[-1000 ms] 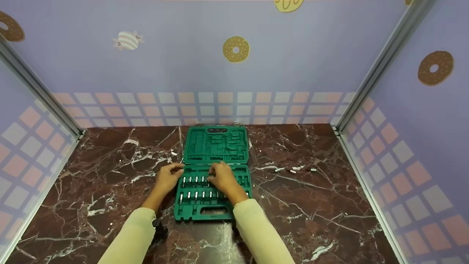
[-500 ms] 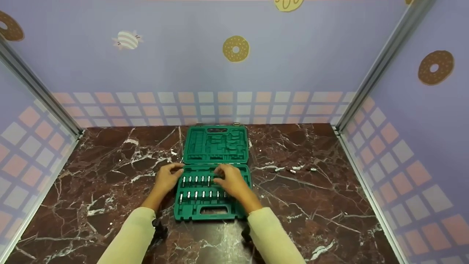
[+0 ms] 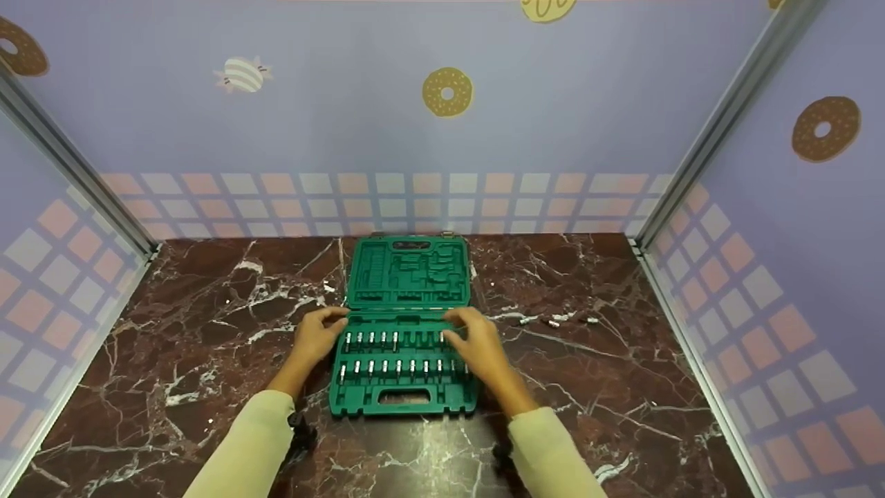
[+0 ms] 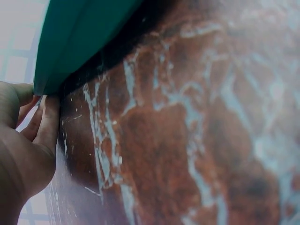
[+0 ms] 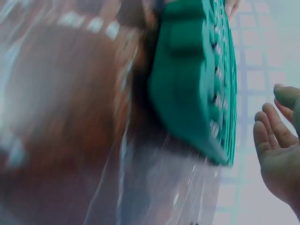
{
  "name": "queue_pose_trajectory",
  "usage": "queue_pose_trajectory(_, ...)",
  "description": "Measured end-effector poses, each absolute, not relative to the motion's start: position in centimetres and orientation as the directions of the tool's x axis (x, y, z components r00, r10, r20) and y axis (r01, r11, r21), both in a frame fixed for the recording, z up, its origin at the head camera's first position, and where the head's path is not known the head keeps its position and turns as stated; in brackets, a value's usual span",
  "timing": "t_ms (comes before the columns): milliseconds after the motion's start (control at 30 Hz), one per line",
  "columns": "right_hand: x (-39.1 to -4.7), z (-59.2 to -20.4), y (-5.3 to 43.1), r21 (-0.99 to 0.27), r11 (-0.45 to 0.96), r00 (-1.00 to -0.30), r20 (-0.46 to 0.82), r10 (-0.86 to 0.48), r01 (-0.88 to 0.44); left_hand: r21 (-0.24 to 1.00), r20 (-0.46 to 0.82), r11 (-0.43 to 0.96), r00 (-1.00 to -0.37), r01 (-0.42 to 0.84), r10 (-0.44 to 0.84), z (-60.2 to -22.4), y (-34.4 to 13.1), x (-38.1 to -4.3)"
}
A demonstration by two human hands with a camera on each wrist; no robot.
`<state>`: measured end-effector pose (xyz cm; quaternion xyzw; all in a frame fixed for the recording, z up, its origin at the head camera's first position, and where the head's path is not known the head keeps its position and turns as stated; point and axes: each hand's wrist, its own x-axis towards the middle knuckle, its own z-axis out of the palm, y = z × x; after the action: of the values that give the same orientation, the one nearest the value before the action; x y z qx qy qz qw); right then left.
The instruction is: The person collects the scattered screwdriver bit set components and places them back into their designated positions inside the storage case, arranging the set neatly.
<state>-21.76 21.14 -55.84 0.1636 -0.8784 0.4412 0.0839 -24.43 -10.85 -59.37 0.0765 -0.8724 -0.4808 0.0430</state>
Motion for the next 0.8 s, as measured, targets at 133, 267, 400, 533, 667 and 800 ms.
queue_pose_trajectory(133, -21.8, -56.6, 23.0, -0.762, 0.559, -0.943, 0.297, -0.147, -0.327, 0.844, 0.005, 0.529, -0.985, -0.088, -0.172, -59.3, -10.9, -24.3)
queue_pose_trajectory(267, -21.6, -57.1, 24.7, -0.769, 0.571, -0.954, 0.279, -0.107, -0.288, 0.847, 0.010, 0.525, -0.986, -0.081, -0.168, -59.3, -10.9, -24.3)
queue_pose_trajectory(400, -21.6, -57.4, 26.3, -0.746, 0.609, -0.957, 0.279, -0.080, -0.268, 0.849, 0.023, 0.524, -0.986, -0.068, -0.165, -59.4, -10.9, -24.3)
queue_pose_trajectory(533, -21.7, -57.6, 27.9, -0.702, 0.666, -0.954, 0.298, -0.045, -0.250, 0.847, 0.029, 0.528, -0.986, -0.064, -0.166, -59.4, -10.8, -24.3)
queue_pose_trajectory(667, -22.1, -57.7, 29.4, -0.661, 0.711, -0.948, 0.317, -0.024, -0.239, 0.842, 0.033, 0.536, -0.985, -0.063, -0.167, -59.5, -10.9, -24.4)
queue_pose_trajectory(800, -22.7, -58.0, 30.7, -0.630, 0.742, -0.953, 0.300, -0.039, -0.229, 0.842, 0.034, 0.537, -0.985, -0.062, -0.167, -59.4, -11.0, -24.5)
